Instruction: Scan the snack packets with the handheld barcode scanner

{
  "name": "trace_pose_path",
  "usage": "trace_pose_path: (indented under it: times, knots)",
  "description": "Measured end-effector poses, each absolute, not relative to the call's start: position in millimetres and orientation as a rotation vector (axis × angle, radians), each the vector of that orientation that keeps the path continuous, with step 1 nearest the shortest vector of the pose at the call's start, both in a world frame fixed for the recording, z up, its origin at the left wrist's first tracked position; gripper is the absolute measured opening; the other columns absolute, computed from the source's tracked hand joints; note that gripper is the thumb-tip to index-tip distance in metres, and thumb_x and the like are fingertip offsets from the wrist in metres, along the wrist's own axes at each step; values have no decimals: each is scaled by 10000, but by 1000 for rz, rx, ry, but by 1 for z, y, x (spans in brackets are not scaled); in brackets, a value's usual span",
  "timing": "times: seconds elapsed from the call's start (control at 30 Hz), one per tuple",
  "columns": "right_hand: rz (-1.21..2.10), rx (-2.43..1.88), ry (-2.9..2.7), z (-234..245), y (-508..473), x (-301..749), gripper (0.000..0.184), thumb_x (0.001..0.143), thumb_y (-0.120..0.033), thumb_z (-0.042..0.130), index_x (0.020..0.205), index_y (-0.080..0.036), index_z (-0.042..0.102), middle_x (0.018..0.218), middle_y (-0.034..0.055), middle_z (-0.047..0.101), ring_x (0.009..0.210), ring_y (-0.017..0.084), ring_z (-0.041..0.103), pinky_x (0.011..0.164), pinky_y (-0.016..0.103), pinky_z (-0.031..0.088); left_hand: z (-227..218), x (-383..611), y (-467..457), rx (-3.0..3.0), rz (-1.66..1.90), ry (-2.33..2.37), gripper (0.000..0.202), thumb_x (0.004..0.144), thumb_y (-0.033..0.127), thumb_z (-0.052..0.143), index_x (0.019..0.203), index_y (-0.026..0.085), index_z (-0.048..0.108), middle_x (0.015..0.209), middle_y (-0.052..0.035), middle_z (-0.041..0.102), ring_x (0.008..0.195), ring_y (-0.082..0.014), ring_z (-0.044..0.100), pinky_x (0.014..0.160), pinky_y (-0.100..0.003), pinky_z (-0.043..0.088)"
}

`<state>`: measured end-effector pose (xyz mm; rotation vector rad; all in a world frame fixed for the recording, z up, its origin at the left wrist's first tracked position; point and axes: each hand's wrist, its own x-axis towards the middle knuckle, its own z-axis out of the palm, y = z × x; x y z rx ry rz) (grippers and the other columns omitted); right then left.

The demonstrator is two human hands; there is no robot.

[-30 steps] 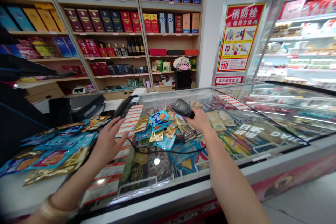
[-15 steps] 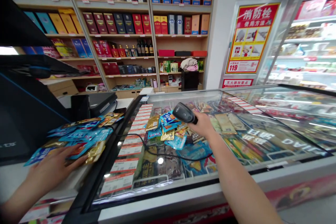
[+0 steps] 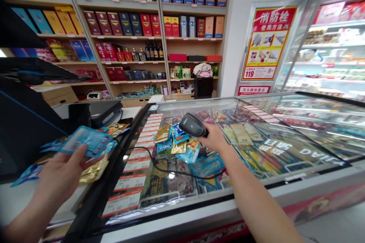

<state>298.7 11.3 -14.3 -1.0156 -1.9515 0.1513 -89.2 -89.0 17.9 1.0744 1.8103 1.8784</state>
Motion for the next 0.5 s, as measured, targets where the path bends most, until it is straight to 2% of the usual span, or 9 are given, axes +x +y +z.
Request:
trace_pose_path:
  times: [0.1, 0.27, 0.5]
  knots:
    - [255, -947, -1962, -14, 6, 290, 205, 692, -275, 629, 867, -185, 683, 792, 29, 716, 724, 204, 646, 682, 279, 486, 11, -53, -67, 919, 1813, 1434, 389, 567, 452, 765, 766, 177, 575, 650, 35, 602, 671, -167, 624, 788, -471, 586]
    - [361, -866, -2051, -15, 1, 279, 270, 692, -274, 703, 950, -195, 690, 864, 30, 728, 790, 209, 667, 722, 280, 494, -2, -5, -38, 875, 1788, 1274, 413, 492, 393, 822, 735, 153, 589, 726, 0, 655, 715, -164, 646, 809, -436, 593]
    - [398, -831, -2102, -9, -6, 270, 250, 707, -235, 661, 952, -187, 670, 886, 37, 726, 794, 194, 662, 739, 265, 487, -22, 24, -18, 974, 1757, 1270, 390, 554, 417, 784, 771, 134, 626, 860, -68, 715, 852, -225, 673, 811, -448, 581]
